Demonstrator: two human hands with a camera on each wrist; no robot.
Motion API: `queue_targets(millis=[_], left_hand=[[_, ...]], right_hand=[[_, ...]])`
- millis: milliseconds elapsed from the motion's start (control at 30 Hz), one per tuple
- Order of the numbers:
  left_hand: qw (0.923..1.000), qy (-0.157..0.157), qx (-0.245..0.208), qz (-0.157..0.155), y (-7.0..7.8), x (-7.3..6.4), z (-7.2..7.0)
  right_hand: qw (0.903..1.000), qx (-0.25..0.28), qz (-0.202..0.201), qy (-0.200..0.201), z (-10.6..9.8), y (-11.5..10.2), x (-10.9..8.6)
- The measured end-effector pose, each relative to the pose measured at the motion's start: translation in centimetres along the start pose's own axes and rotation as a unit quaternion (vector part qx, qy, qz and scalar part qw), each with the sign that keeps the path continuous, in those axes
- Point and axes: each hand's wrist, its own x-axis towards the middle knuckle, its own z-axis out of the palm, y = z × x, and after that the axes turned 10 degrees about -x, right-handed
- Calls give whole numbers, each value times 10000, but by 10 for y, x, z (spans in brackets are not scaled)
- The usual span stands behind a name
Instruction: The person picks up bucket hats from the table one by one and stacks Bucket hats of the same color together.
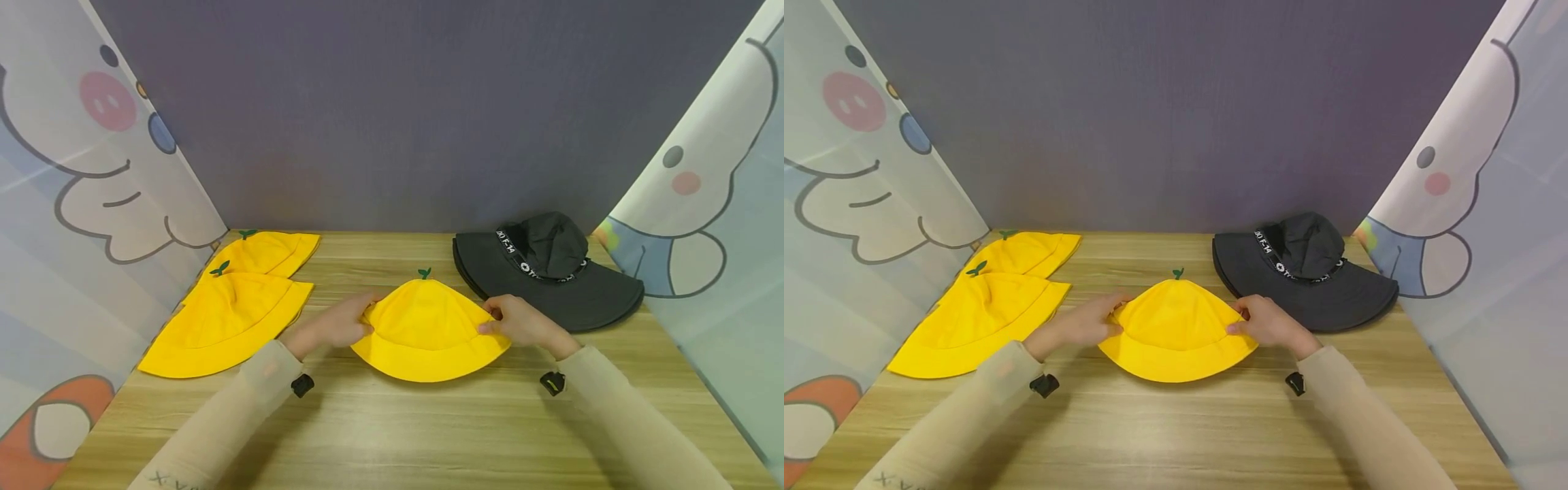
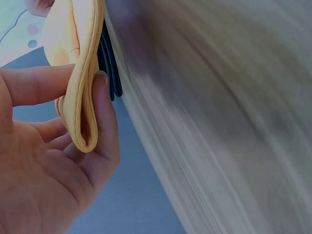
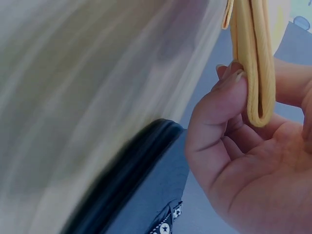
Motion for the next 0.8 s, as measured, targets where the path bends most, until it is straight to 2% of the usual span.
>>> queue_targets(millis=[367,800], left_hand=[[9994,-235,210,-147,-5,-5,18],[9976,-123,601,-316,-8,-7,29]], right_hand=[[9997,-224,-12,-16,18,4,-10],[9980,-576,198,141,37,-3,-15]])
